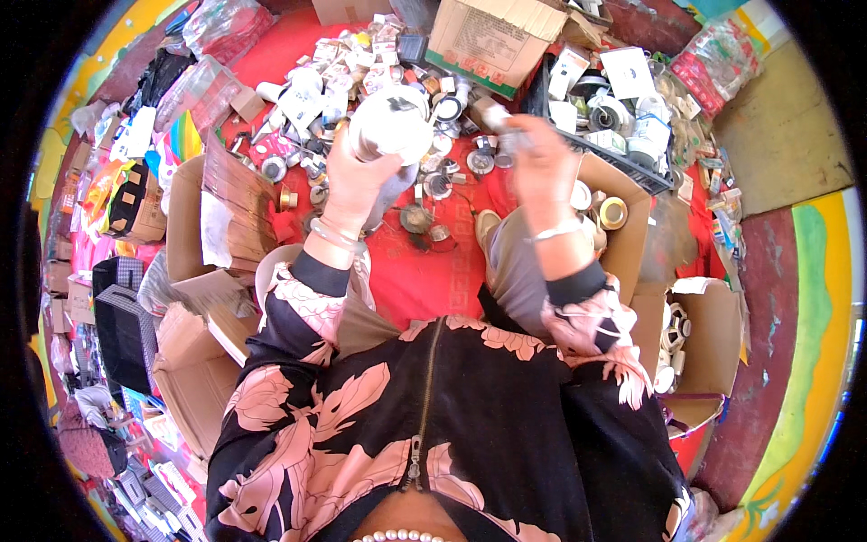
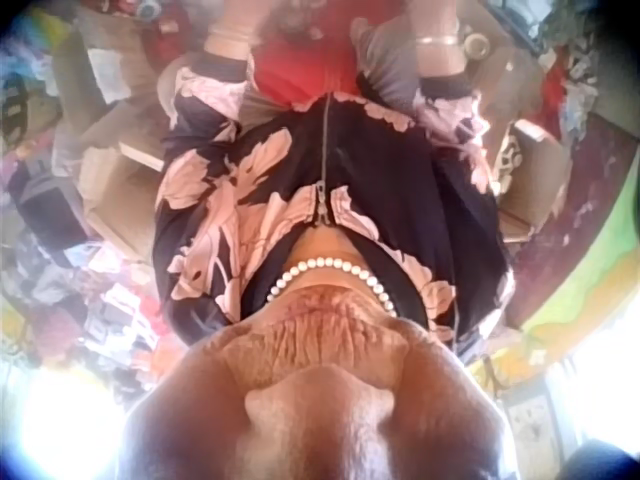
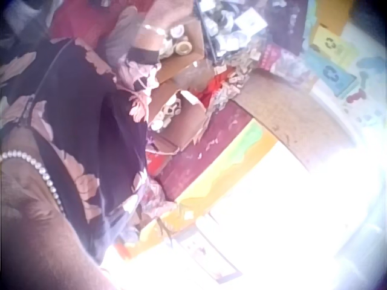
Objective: The person wipes a small circular light fixture with a cloth by hand and places it into a box.
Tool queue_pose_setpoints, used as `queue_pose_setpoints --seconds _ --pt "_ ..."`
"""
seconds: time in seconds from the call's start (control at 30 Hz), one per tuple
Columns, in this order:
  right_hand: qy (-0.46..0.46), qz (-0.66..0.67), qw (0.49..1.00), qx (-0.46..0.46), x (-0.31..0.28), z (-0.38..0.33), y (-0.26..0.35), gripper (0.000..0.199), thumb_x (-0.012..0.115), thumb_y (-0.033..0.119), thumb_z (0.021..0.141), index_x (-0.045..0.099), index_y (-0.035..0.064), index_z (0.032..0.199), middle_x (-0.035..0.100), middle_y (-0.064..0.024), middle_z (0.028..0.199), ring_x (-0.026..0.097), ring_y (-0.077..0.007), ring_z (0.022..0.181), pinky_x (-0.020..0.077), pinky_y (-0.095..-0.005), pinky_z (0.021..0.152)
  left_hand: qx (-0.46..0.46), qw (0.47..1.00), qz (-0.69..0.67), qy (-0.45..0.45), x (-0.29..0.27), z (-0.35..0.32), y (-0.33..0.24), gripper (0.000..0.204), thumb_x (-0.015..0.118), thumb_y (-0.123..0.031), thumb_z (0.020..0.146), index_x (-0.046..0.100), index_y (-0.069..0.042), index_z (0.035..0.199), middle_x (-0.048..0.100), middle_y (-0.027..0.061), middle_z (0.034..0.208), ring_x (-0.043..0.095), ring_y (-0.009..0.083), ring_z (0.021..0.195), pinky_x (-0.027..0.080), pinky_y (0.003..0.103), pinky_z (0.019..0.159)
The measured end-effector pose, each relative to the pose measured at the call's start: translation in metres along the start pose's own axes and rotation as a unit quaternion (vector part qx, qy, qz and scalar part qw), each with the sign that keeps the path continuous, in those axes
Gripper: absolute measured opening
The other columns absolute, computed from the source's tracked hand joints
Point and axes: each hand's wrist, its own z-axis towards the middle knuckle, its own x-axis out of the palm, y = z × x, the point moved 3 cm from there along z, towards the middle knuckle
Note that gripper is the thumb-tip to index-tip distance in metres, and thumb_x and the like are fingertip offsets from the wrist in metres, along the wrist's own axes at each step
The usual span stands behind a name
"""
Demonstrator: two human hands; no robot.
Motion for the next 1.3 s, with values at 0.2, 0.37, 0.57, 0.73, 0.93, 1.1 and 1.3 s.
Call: queue_pose_setpoints --seconds 0.2,0.37,0.57,0.73,0.93,1.1,1.3 --pt "-0.069 0.396 0.849 0.344 -0.103 -0.013 -0.062 0.022 0.047 0.016 0.093 0.055 0.0095 0.113 0.061 -0.0074 0.104 0.06 -0.0208 0.093 0.0496 -0.033 0.075 -0.128 0.893 -0.43 0.044 -0.01 -0.02 -0.023 0.057 0.066 -0.007 0.072 0.044 0.003 0.123 0.056 0.0154 0.116 0.056 0.0261 0.109 0.046 0.041 0.094" --pt "0.071 0.487 0.803 0.337 -0.115 -0.032 -0.046 0.032 0.055 0.009 0.089 0.05 0.0033 0.12 0.059 -0.0084 0.112 0.059 -0.0195 0.1 0.0497 -0.0309 0.081 -0.152 0.854 -0.496 0.026 -0.013 -0.064 -0.043 0.058 0.067 -0.014 0.073 0.045 0.001 0.124 0.056 0.0126 0.118 0.054 0.0269 0.112 0.045 0.044 0.095" --pt "0.09 0.523 0.796 0.292 -0.095 -0.036 0.023 0.029 0.057 -0.006 0.081 0.053 -0.003 0.11 0.063 -0.0109 0.102 0.061 -0.0205 0.095 0.0501 -0.0341 0.087 -0.157 0.867 -0.472 -0.011 -0.005 -0.099 -0.076 0.057 0.068 -0.017 0.074 0.045 0.0 0.124 0.056 0.0127 0.118 0.054 0.0279 0.111 0.044 0.044 0.095" --pt "0.112 0.49 0.817 0.282 -0.068 -0.055 0.081 0.024 0.061 -0.003 0.081 0.057 0.003 0.104 0.065 -0.0075 0.092 0.063 -0.0169 0.082 0.0523 -0.0289 0.072 -0.17 0.869 -0.463 -0.033 0.011 -0.116 -0.106 0.064 0.069 -0.022 0.077 0.04 -0.002 0.129 0.049 0.0157 0.127 0.048 0.031 0.117 0.041 0.048 0.099" --pt "0.162 0.482 0.836 0.205 -0.056 -0.073 0.129 0.018 0.056 0.003 0.087 0.058 0.0052 0.104 0.062 -0.0003 0.083 0.058 -0.0061 0.07 0.0457 -0.0186 0.057 -0.161 0.867 -0.472 -0.014 0.029 -0.132 -0.126 0.054 0.063 -0.021 0.081 0.042 -0.001 0.127 0.05 0.0151 0.125 0.047 0.0298 0.118 0.038 0.048 0.1" --pt "0.262 0.457 0.835 0.16 -0.052 -0.077 0.151 0.032 0.059 -0.002 0.081 0.06 0.0034 0.112 0.063 -0.007 0.101 0.06 -0.0172 0.09 0.0482 -0.027 0.081 -0.143 0.868 -0.474 0.034 0.043 -0.138 -0.147 0.059 0.065 -0.023 0.081 0.04 -0.004 0.13 0.049 0.0137 0.128 0.045 0.0297 0.12 0.034 0.047 0.103" --pt "0.048 -0.071 0.939 -0.335 -0.051 -0.066 0.163 0.052 0.061 0.0 0.065 0.056 0.008 0.116 0.064 -0.0099 0.091 0.057 -0.0295 0.089 0.044 -0.0375 0.076 -0.154 0.883 -0.444 0.001 0.056 -0.139 -0.148 0.058 0.064 -0.025 0.082 0.04 -0.003 0.13 0.049 0.0148 0.128 0.046 0.0301 0.118 0.036 0.047 0.101"
